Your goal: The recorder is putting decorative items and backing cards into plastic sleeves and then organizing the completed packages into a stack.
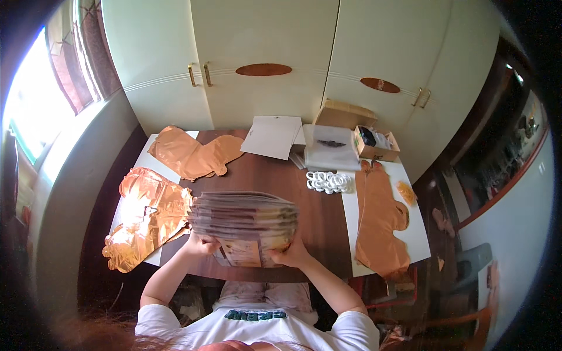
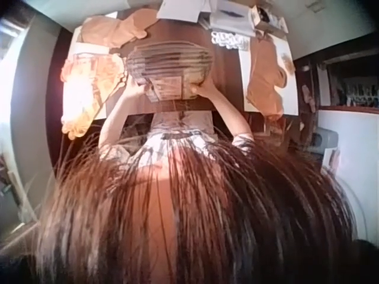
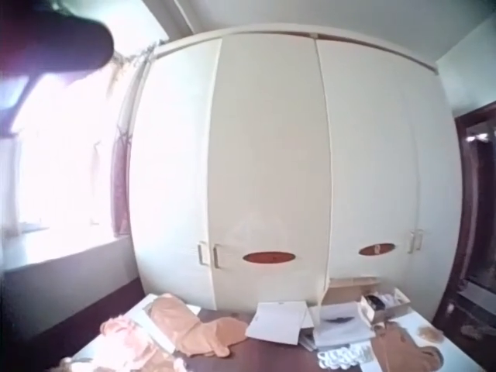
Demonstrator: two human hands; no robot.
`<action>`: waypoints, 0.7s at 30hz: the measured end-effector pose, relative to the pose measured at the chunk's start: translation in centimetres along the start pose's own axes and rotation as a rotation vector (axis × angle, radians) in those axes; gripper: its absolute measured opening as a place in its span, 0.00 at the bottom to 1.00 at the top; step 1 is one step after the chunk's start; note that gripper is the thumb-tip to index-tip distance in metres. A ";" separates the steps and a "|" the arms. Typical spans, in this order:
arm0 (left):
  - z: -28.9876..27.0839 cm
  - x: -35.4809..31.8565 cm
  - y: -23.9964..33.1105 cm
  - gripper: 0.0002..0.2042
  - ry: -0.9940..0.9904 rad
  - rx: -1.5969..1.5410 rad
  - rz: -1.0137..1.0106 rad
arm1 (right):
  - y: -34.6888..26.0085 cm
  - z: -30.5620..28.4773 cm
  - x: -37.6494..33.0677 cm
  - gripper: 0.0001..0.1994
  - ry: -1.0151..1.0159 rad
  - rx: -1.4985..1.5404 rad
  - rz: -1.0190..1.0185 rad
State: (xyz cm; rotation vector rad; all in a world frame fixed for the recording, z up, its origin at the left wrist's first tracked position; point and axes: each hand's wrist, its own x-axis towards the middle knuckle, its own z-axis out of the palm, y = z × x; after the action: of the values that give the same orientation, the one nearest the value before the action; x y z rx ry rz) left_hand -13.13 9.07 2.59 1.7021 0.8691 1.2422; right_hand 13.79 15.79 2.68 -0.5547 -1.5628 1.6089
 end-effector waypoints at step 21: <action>2.4 -1.1 -1.3 0.71 0.150 -0.233 0.083 | 3.6 -4.2 -0.4 0.70 -0.322 -0.026 0.049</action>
State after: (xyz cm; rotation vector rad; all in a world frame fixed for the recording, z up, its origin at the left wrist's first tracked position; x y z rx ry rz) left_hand -11.20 8.14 0.57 1.4869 0.7151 1.4819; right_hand 16.48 18.38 -1.44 -0.3616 -1.8181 1.7838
